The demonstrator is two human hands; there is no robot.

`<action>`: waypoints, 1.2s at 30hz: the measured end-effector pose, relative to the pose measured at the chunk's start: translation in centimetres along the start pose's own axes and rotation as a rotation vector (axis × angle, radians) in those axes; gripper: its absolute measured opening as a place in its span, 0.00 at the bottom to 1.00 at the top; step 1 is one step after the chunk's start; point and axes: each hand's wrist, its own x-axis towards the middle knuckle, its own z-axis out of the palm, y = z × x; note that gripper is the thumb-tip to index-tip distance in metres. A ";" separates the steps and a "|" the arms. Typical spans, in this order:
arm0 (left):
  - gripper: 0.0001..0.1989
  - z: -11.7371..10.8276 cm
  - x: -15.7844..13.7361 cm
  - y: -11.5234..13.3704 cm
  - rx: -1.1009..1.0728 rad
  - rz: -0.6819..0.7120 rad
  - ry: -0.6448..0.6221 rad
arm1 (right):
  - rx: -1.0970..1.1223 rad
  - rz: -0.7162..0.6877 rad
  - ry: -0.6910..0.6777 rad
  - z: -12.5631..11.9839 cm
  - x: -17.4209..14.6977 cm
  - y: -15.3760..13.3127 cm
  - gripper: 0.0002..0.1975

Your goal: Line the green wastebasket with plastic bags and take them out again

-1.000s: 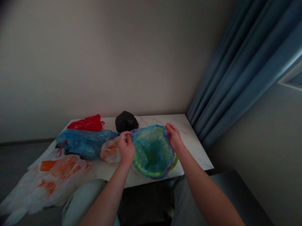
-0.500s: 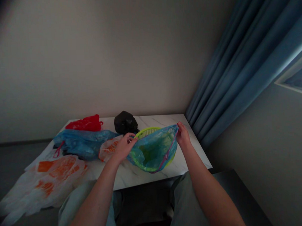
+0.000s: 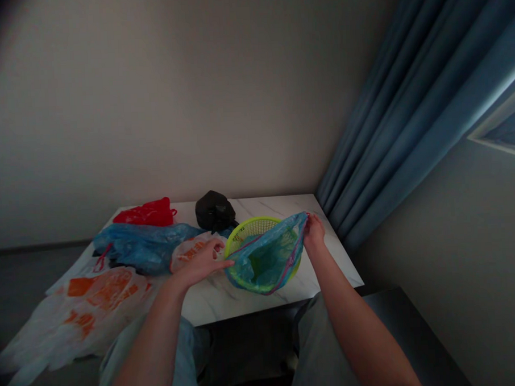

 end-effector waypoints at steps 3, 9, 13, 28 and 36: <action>0.22 0.3 -1.1 -0.4 -0.029 -0.056 -0.278 | 0.020 0.033 0.039 0.6 -0.2 0.2 0.12; 0.17 0.6 -2.2 1.2 -0.092 -0.070 -0.521 | 0.011 0.086 -0.066 2.1 -1.6 0.3 0.12; 0.15 -0.6 -2.3 2.2 -0.185 -0.079 -0.527 | 0.011 0.089 -0.107 2.6 -2.5 0.0 0.14; 0.08 -1.4 0.8 0.9 -1.095 -0.353 0.262 | -0.043 -0.028 0.042 0.6 -0.2 -0.4 0.11; 0.10 -2.1 0.0 1.5 -1.271 -0.352 0.169 | -0.041 0.065 -0.017 0.5 -0.5 -0.7 0.10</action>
